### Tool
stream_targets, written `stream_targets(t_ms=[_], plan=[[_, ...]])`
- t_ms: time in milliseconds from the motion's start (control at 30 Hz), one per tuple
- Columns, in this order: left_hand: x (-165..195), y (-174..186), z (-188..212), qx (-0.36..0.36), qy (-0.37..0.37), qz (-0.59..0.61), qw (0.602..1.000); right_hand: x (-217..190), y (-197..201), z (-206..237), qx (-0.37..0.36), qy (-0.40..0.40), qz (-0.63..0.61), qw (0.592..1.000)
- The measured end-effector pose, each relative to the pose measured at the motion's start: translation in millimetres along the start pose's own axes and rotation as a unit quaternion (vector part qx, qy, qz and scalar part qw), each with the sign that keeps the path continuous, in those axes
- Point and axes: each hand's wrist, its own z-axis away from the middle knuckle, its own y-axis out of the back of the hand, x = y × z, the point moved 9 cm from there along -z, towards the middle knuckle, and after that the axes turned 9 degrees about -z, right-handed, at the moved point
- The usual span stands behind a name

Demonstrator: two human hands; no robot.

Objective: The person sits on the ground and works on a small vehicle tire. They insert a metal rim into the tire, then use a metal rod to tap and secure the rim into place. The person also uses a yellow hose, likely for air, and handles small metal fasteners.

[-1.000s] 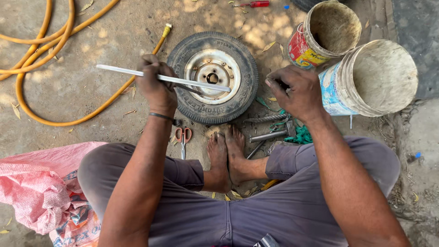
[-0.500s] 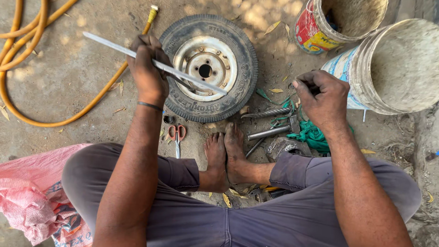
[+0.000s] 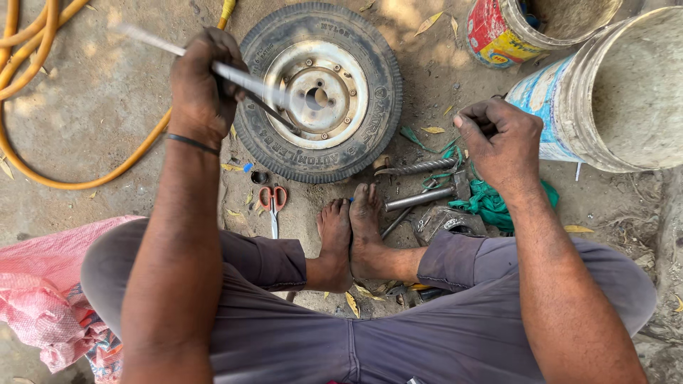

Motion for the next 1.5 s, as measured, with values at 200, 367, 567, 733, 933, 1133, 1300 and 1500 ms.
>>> stream_targets(t_ms=[200, 367, 567, 733, 933, 1133, 1300, 1500], plan=[[43.5, -0.4, 39.1, 0.042, -0.06, -0.218, 0.973, -2.1, -0.8, 2.6, -0.008, 0.002, 0.007, 1.0], [69.8, -27.1, 63.2, 0.118, -0.129, -0.435, 0.884, 5.9, -4.6, 4.9, -0.006, -0.002, 0.012, 1.0], [88.7, -106.0, 53.1, -0.171, -0.172, -0.536, 0.809, 10.6, -11.7, 9.7, -0.021, 0.007, 0.038, 0.999], [80.8, -123.1, 74.0, 0.0, -0.213, -0.693, 0.689, 21.3, -13.4, 12.7, -0.033, -0.038, 0.048, 0.998], [66.2, -84.0, 52.4, -0.016, -0.285, -0.51, 0.811, 26.0, -19.7, 9.2, -0.045, -0.05, 0.047, 0.997], [100.2, -86.5, 56.1, -0.162, -0.242, -0.486, 0.824, 30.7, -26.2, 6.9, -0.065, -0.069, 0.057, 0.994], [88.8, -108.5, 61.4, -0.094, -0.204, -0.675, 0.703, 31.4, -31.1, 8.5, -0.075, -0.065, 0.055, 0.994], [65.4, -115.4, 71.0, -0.091, -0.35, -0.518, 0.776, 31.1, -32.7, 7.9, -0.081, -0.063, 0.058, 0.993]])
